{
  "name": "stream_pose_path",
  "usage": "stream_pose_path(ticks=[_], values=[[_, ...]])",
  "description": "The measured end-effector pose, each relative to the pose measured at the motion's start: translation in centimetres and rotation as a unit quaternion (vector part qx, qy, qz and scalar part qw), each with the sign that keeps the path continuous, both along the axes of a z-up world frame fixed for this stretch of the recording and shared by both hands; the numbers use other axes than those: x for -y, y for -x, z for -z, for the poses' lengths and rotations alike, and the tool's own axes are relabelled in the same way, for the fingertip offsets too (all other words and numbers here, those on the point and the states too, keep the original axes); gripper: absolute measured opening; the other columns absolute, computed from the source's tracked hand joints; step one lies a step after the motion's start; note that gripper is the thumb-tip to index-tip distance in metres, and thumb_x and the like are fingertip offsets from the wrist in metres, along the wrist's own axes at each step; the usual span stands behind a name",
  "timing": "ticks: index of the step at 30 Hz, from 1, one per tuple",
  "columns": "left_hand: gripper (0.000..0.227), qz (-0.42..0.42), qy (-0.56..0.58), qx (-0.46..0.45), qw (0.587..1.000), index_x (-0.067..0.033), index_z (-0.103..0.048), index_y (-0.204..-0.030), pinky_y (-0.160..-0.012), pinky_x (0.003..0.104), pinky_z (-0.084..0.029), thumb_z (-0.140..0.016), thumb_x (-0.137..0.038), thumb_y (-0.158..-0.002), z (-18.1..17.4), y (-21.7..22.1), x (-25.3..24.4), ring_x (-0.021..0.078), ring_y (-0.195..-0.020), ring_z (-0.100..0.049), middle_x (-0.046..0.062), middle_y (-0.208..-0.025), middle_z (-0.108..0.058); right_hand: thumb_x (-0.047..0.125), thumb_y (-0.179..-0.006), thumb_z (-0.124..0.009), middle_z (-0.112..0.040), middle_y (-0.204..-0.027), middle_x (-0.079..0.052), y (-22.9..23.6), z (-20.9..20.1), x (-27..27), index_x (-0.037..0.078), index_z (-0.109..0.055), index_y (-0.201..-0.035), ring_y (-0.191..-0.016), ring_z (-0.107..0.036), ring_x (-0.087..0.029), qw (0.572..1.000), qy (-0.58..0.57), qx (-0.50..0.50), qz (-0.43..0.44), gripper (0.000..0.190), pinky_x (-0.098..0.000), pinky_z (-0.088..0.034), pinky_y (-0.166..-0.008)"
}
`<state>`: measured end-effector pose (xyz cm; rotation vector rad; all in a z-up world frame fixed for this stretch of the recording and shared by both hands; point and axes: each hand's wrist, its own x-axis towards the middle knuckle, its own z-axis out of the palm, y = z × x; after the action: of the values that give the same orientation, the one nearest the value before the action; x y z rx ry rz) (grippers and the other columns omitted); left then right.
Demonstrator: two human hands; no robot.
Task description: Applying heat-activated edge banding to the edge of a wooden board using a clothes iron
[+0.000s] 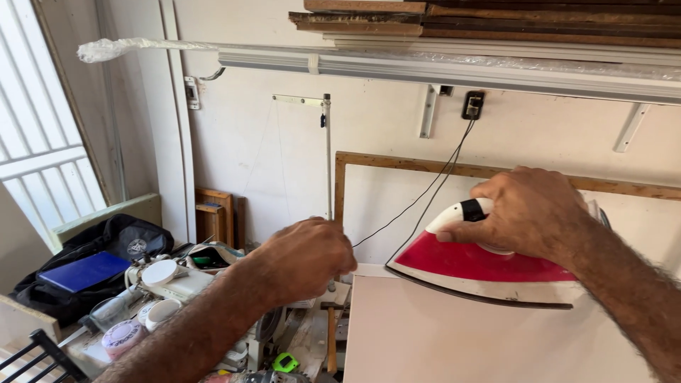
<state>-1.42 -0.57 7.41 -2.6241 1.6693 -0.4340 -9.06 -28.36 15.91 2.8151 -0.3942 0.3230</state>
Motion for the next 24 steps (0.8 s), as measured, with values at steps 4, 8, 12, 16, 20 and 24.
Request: stream_pose_path(ticks=[4,8,12,16,20,24], values=[[0.030,0.026,0.108,-0.001,0.994,-0.0111,-0.080,-0.105,-0.087,0.044,-0.060,-0.061,0.005,-0.088,3.3,-1.2,-0.7,0.0256,-0.099,-0.071,0.005,-0.102,-0.080,0.101,-0.046,-0.041,-0.083,-0.097,0.000,-1.0,0.4,0.2,0.031,-0.066,-0.131,-0.109,-0.072,-0.019,1.000,-0.005,0.013,-0.007,0.112,-0.0429,-0.060,-0.091],[0.021,0.024,0.447,-0.050,0.893,-0.0074,-0.079,-0.110,-0.087,0.039,-0.066,-0.073,-0.017,-0.092,10.4,-0.8,0.5,0.0242,-0.100,-0.079,0.011,-0.111,-0.080,0.101,-0.047,-0.045,-0.079,-0.113,0.001,-1.2,0.6,0.6,0.034,-0.068,-0.131,-0.121,-0.067,-0.021,1.000,-0.012,0.022,-0.001,0.110,-0.0419,-0.059,-0.095],[0.020,-0.013,0.611,-0.032,0.791,-0.0068,-0.080,-0.106,-0.086,0.034,-0.067,-0.075,-0.015,-0.089,13.5,1.3,4.4,0.0220,-0.094,-0.081,0.010,-0.103,-0.083,0.101,-0.048,-0.047,-0.080,-0.115,0.000,-0.8,0.2,0.0,0.034,-0.068,-0.131,-0.120,-0.068,-0.022,1.000,-0.012,0.019,0.006,0.108,-0.0416,-0.059,-0.095],[0.014,-0.049,0.714,0.027,0.698,-0.0051,-0.080,-0.101,-0.078,0.031,-0.067,-0.076,-0.009,-0.088,14.4,2.7,6.8,0.0199,-0.084,-0.081,0.009,-0.097,-0.083,0.098,-0.046,-0.049,-0.083,-0.107,0.000,-0.8,0.0,-0.1,0.034,-0.070,-0.129,-0.116,-0.071,-0.019,0.999,-0.028,0.017,0.010,0.107,-0.0411,-0.060,-0.094],[0.014,-0.079,0.729,0.068,0.677,-0.0057,-0.080,-0.103,-0.083,0.032,-0.063,-0.073,-0.010,-0.091,15.0,2.8,8.0,0.0199,-0.087,-0.080,0.008,-0.100,-0.082,0.098,-0.043,-0.048,-0.084,-0.097,-0.001,-1.0,0.3,0.4,0.036,-0.072,-0.125,-0.105,-0.075,-0.020,0.999,-0.001,0.031,-0.008,0.105,-0.0415,-0.063,-0.086],[0.014,-0.110,0.739,0.064,0.661,-0.0067,-0.081,-0.101,-0.079,0.031,-0.066,-0.075,-0.011,-0.089,16.0,3.3,8.4,0.0205,-0.086,-0.081,0.007,-0.098,-0.083,0.101,-0.046,-0.047,-0.083,-0.093,0.002,-1.0,0.9,0.8,0.039,-0.071,-0.124,-0.095,-0.077,-0.019,0.999,0.030,0.042,-0.008,0.103,-0.0385,-0.064,-0.075]])
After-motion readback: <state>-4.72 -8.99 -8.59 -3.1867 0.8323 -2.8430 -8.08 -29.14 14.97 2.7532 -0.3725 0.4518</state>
